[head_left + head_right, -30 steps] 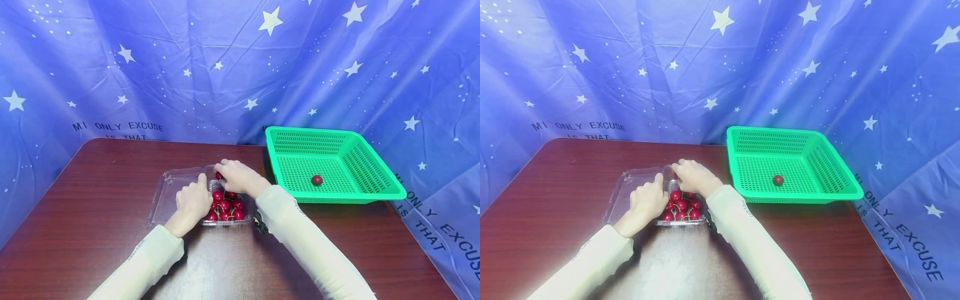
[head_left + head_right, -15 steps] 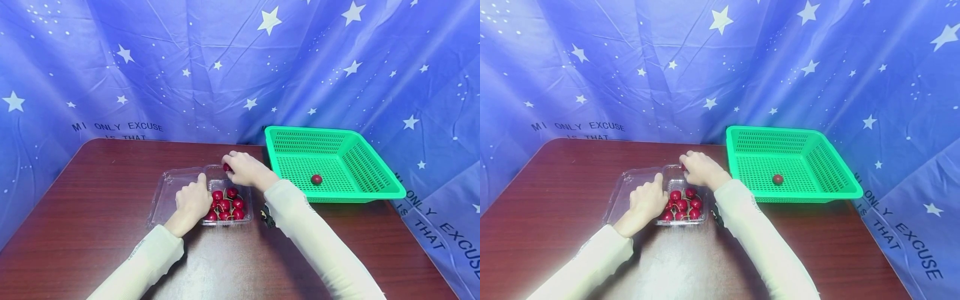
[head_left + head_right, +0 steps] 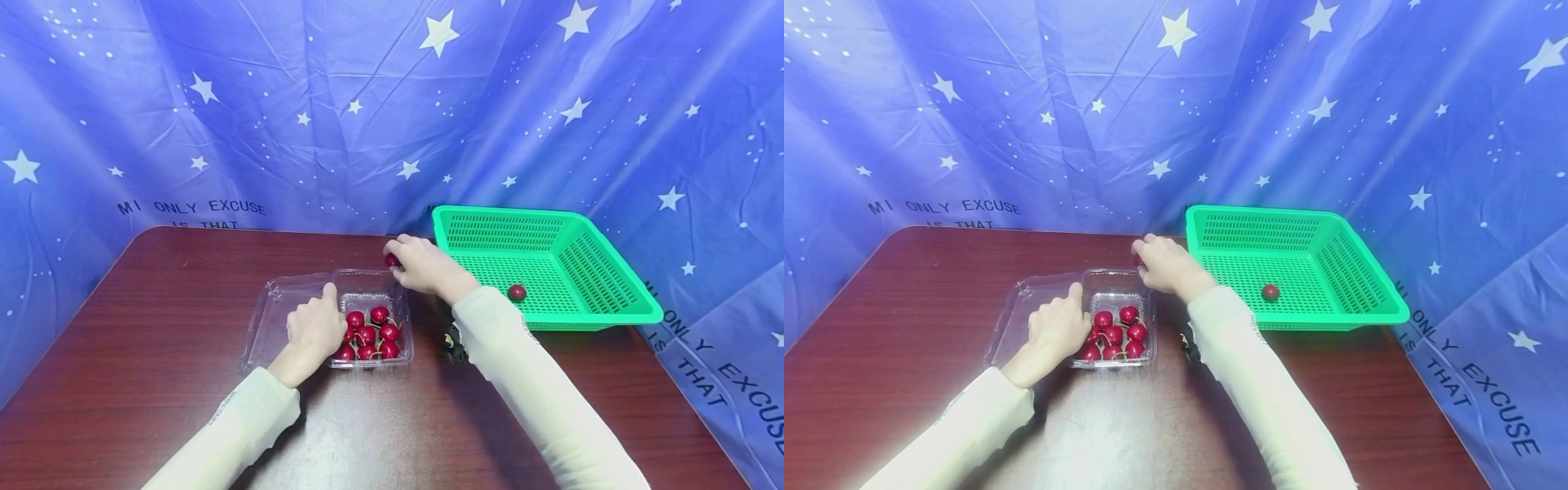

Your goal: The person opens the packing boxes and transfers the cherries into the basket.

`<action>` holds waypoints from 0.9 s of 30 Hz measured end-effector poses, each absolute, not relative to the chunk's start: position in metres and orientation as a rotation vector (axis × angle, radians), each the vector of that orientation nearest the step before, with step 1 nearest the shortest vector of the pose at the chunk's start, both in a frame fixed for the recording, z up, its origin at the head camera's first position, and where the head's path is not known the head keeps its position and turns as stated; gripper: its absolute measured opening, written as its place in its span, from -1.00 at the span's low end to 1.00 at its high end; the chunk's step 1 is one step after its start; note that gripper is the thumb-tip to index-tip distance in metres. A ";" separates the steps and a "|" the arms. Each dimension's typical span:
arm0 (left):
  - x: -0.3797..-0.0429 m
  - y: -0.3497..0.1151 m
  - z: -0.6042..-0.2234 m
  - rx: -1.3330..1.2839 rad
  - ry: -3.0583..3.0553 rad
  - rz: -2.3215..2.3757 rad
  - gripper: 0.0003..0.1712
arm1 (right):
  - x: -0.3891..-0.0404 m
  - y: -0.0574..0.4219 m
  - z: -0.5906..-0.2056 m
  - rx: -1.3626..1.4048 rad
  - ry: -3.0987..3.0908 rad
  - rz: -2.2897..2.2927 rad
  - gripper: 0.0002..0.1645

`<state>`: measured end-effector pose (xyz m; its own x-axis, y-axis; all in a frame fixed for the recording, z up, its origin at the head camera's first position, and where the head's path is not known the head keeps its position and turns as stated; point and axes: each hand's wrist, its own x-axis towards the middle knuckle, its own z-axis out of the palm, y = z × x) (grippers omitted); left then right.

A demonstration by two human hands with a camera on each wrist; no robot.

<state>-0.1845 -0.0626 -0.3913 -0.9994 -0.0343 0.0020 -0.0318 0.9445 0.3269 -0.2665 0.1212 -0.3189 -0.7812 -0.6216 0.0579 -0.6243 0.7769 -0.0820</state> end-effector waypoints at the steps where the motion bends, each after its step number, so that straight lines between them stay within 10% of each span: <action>1: -0.184 -0.063 -0.391 0.052 -3.089 -0.518 -0.70 | -0.267 0.124 -0.318 1.026 -2.930 0.152 -0.65; 27: -0.184 -0.063 -0.391 0.046 -3.085 -0.519 -0.69 | -0.274 0.184 -0.294 0.786 -2.967 0.235 -0.65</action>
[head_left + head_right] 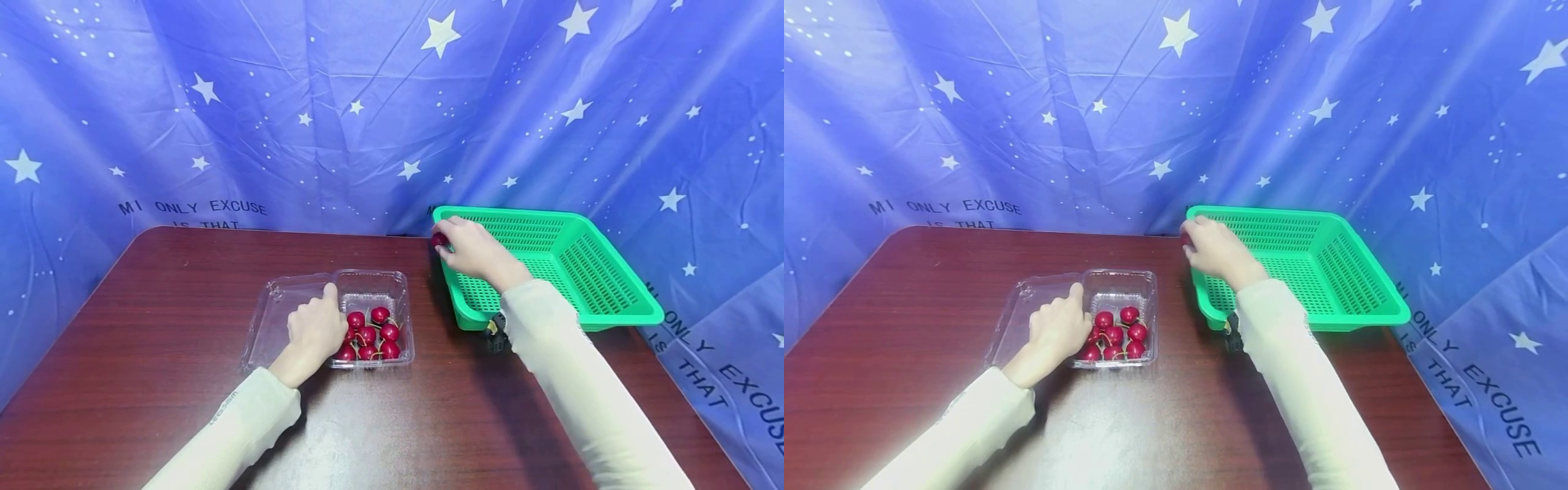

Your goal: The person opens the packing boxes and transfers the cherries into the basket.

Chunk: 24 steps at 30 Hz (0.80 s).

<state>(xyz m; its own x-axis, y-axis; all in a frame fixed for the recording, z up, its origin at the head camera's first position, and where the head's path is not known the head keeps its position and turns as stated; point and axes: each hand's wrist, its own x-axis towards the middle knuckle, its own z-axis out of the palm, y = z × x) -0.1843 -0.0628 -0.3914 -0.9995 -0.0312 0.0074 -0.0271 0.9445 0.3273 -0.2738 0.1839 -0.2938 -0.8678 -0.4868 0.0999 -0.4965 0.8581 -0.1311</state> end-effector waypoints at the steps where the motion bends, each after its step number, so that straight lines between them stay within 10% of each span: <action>1: -0.184 -0.063 -0.391 0.046 -3.085 -0.520 -0.69 | -0.274 0.186 -0.293 0.773 -2.968 0.237 -0.64; 24: -0.183 -0.063 -0.390 0.037 -3.092 -0.520 -0.69 | -0.277 0.252 -0.293 0.601 -3.018 0.177 -0.60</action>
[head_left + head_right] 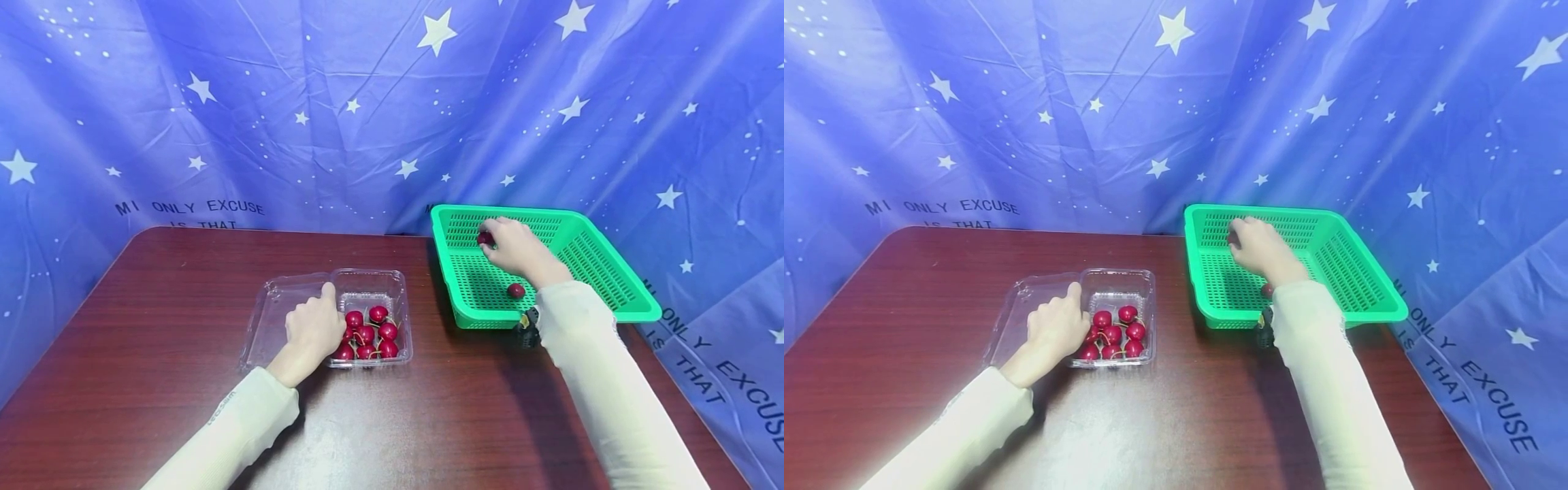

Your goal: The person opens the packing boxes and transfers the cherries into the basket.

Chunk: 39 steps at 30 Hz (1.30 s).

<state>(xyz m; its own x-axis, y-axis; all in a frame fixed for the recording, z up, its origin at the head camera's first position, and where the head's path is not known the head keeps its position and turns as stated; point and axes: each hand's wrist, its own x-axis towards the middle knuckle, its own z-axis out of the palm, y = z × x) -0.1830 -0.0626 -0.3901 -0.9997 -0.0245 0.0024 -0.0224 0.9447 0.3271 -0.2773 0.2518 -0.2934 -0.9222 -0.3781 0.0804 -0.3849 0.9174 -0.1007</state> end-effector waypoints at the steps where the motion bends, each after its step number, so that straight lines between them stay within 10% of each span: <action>1: -0.183 -0.063 -0.390 0.037 -3.091 -0.521 -0.69 | -0.277 0.254 -0.294 0.592 -3.024 0.178 -0.59; 39: -0.183 -0.063 -0.390 0.035 -3.082 -0.530 -0.70 | -0.265 0.342 -0.316 0.374 -3.180 0.168 -0.63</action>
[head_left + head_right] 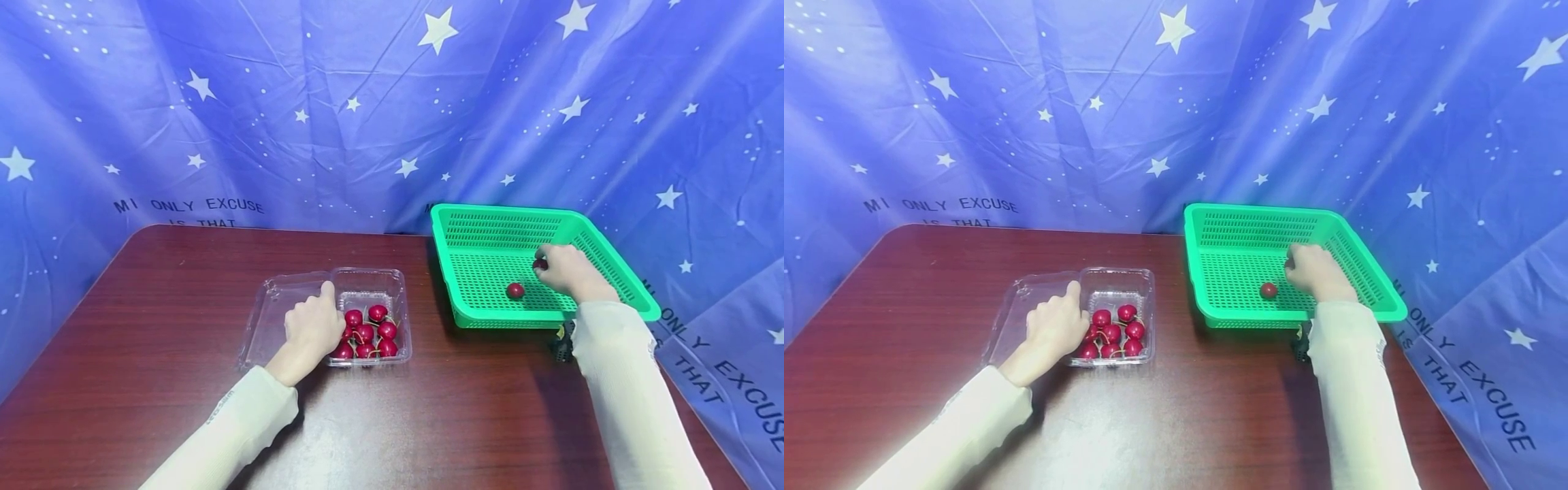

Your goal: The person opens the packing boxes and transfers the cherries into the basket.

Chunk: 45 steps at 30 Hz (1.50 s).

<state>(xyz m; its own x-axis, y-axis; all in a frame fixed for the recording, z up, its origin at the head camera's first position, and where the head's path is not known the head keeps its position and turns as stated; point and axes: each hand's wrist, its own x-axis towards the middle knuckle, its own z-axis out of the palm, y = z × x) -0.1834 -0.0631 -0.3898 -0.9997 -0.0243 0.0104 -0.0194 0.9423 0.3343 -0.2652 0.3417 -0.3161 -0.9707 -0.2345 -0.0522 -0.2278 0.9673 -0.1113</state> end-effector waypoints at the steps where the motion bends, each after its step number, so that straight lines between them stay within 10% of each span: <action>1: -0.183 -0.063 -0.390 0.035 -3.082 -0.532 -0.70 | -0.265 0.342 -0.316 -0.356 3.050 -0.159 -0.63; 45: -0.184 -0.064 -0.391 0.044 -3.071 -0.533 -0.70 | -0.265 0.341 -0.333 -0.290 2.935 -0.148 -0.48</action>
<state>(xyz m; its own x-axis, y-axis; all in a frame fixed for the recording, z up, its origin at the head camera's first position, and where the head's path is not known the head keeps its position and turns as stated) -0.1842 -0.0638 -0.3908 -0.9993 -0.0319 0.0197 -0.0234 0.9412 0.3371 -0.2649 0.3411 -0.3332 -0.9631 -0.2029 -0.1770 -0.1840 0.9759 -0.1173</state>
